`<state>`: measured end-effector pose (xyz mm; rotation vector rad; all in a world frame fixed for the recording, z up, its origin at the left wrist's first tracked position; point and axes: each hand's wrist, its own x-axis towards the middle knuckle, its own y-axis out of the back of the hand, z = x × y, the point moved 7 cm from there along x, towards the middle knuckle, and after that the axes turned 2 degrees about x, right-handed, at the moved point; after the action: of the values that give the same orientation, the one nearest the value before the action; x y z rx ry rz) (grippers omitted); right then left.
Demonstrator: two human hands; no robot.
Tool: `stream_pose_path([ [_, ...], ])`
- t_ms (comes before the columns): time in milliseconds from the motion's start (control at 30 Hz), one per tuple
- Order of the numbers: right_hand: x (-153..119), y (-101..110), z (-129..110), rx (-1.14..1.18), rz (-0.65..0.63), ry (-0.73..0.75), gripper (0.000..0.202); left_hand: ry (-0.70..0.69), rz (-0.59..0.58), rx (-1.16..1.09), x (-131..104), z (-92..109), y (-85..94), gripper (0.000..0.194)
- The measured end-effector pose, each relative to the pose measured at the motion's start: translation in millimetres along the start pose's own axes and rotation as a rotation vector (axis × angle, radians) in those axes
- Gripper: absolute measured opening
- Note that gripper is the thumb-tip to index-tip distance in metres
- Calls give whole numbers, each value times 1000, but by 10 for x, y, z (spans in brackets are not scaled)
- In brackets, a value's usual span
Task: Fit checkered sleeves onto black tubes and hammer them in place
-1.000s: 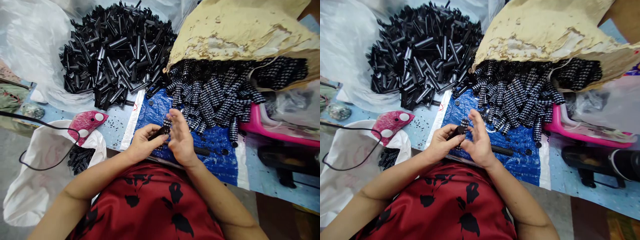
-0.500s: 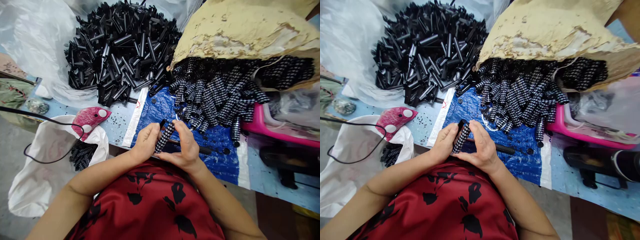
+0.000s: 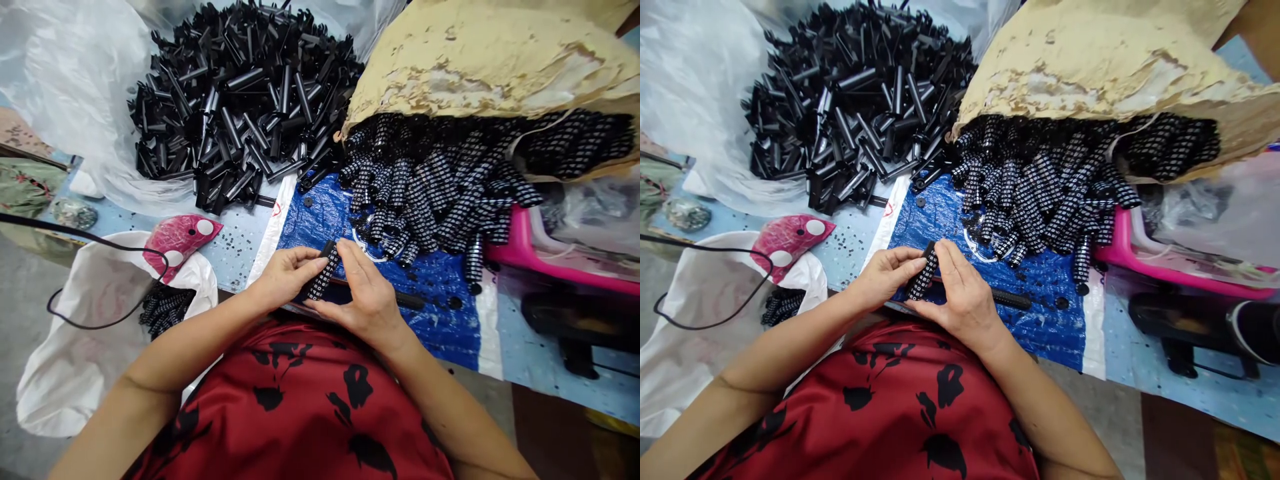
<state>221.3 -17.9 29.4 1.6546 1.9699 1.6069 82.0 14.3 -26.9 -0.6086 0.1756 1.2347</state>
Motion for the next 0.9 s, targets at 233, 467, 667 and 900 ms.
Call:
stream_pose_path([
  [233,18,-22,35,107,12,-11,109,166,-89,-250,-2,-175,-28,59],
  [467,34,-107,17,5,-39,6,114,165,-73,-239,15,-238,39,53],
  [667,-347,-61,319,-135,-109,-92,56,-412,194,647,-16,211,532,35],
  [900,-296,143,288,-87,17,-83,15,-270,83,1318,1,280,740,32],
])
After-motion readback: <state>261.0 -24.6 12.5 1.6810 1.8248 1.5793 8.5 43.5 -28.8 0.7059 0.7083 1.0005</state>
